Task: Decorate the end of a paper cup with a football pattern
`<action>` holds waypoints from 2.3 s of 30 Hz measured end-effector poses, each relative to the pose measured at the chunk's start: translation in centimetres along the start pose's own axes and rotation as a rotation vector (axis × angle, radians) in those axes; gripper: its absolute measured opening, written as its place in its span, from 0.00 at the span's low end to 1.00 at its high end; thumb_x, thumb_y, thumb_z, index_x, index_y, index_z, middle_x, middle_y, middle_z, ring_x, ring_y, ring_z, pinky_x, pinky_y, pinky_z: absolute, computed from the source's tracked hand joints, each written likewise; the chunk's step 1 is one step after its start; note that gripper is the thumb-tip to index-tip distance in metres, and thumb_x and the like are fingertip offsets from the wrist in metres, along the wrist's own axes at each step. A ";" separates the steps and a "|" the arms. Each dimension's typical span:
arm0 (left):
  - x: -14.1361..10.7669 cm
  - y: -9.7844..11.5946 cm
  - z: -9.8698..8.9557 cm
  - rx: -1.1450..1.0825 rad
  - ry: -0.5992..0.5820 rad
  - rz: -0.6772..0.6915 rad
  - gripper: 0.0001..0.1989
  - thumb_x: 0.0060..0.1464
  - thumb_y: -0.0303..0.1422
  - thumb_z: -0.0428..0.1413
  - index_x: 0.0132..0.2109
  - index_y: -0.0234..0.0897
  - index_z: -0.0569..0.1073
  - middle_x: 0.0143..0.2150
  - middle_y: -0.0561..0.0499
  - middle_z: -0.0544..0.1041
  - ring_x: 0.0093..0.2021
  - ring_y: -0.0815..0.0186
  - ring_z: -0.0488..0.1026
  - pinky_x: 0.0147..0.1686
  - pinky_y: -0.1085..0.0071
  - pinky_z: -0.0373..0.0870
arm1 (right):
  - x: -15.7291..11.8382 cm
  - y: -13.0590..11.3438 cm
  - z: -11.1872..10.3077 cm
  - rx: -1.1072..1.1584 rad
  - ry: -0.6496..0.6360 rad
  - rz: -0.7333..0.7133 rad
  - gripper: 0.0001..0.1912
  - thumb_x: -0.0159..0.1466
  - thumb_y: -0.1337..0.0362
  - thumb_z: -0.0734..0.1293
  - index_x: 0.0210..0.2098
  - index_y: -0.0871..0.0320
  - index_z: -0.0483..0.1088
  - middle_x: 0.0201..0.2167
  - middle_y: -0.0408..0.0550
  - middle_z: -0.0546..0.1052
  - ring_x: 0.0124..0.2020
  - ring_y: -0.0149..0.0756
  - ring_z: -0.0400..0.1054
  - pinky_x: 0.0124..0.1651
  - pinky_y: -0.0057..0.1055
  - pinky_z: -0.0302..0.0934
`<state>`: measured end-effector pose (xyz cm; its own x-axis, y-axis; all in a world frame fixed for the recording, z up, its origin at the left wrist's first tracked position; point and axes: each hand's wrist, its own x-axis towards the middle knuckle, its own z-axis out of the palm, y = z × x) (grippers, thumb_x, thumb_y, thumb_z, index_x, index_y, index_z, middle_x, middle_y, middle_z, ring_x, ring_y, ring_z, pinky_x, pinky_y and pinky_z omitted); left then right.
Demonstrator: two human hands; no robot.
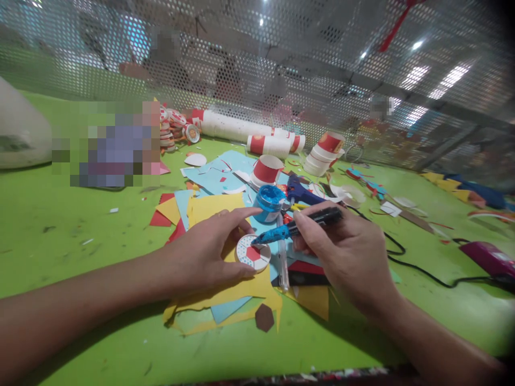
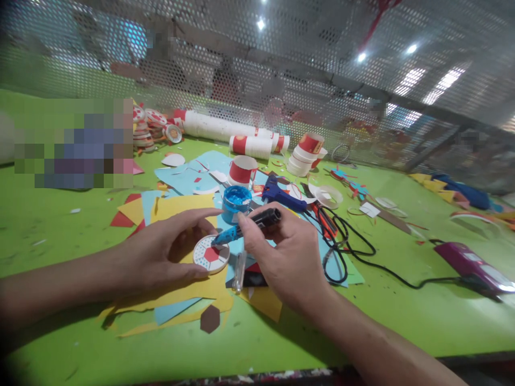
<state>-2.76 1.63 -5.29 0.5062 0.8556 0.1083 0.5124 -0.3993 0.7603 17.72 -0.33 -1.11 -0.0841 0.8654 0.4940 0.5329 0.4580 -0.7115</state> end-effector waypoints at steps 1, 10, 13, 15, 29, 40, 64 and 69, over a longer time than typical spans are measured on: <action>0.0 0.0 0.0 0.004 0.001 0.003 0.37 0.48 0.37 0.62 0.62 0.51 0.55 0.47 0.53 0.72 0.47 0.60 0.70 0.48 0.63 0.65 | 0.0 0.0 0.0 -0.003 0.002 -0.002 0.09 0.62 0.64 0.66 0.26 0.58 0.69 0.18 0.38 0.72 0.18 0.24 0.65 0.22 0.19 0.63; 0.1 0.2 0.0 0.018 -0.008 -0.029 0.38 0.48 0.38 0.62 0.63 0.51 0.55 0.47 0.53 0.72 0.46 0.61 0.71 0.47 0.63 0.65 | -0.1 0.2 0.1 0.000 -0.028 0.005 0.08 0.62 0.64 0.66 0.26 0.58 0.69 0.18 0.38 0.72 0.18 0.24 0.65 0.23 0.19 0.63; 0.1 0.3 0.0 0.020 -0.010 -0.022 0.37 0.48 0.38 0.62 0.62 0.52 0.55 0.46 0.54 0.72 0.46 0.61 0.71 0.47 0.63 0.65 | -0.2 0.1 0.1 -0.001 -0.028 0.015 0.09 0.62 0.63 0.67 0.26 0.58 0.70 0.18 0.38 0.72 0.19 0.25 0.65 0.23 0.21 0.63; 0.1 0.3 0.0 0.021 -0.010 -0.022 0.37 0.47 0.37 0.62 0.62 0.52 0.55 0.46 0.54 0.72 0.46 0.60 0.70 0.46 0.63 0.65 | -0.2 0.2 0.1 -0.019 -0.021 0.032 0.10 0.62 0.61 0.67 0.26 0.58 0.70 0.17 0.39 0.71 0.18 0.26 0.65 0.23 0.22 0.63; 0.1 0.6 -0.2 -0.027 0.012 0.018 0.35 0.46 0.33 0.62 0.61 0.50 0.59 0.42 0.52 0.73 0.43 0.61 0.71 0.43 0.65 0.67 | -0.2 0.6 1.1 0.032 0.039 0.037 0.13 0.59 0.58 0.70 0.24 0.59 0.69 0.18 0.39 0.70 0.19 0.27 0.61 0.21 0.25 0.60; -0.4 1.3 -0.2 0.033 -0.013 -0.049 0.38 0.47 0.36 0.61 0.63 0.48 0.55 0.46 0.50 0.72 0.45 0.59 0.70 0.43 0.64 0.66 | 0.5 -0.3 -0.9 0.177 0.208 0.047 0.12 0.61 0.62 0.69 0.21 0.54 0.69 0.15 0.38 0.69 0.17 0.29 0.62 0.23 0.28 0.62; 0.0 0.5 -0.2 -0.355 -0.059 -0.052 0.43 0.46 0.29 0.62 0.65 0.43 0.51 0.51 0.46 0.74 0.51 0.61 0.71 0.52 0.61 0.66 | 1.3 0.8 -2.4 0.669 -0.031 0.201 0.04 0.60 0.67 0.67 0.33 0.56 0.76 0.22 0.41 0.71 0.23 0.30 0.66 0.26 0.30 0.64; 0.0 0.4 -0.1 -0.188 0.027 -0.052 0.41 0.46 0.33 0.63 0.64 0.45 0.54 0.47 0.48 0.73 0.45 0.60 0.71 0.44 0.63 0.68 | 1.2 0.8 -2.3 0.631 -0.032 0.192 0.06 0.58 0.69 0.69 0.36 0.55 0.75 0.23 0.41 0.72 0.25 0.31 0.67 0.27 0.30 0.64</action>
<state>-2.59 1.52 -4.96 0.4626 0.8829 0.0804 0.3980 -0.2878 0.8711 19.99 0.59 0.05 -0.0666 0.9448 0.3208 -0.0538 0.3176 -0.9467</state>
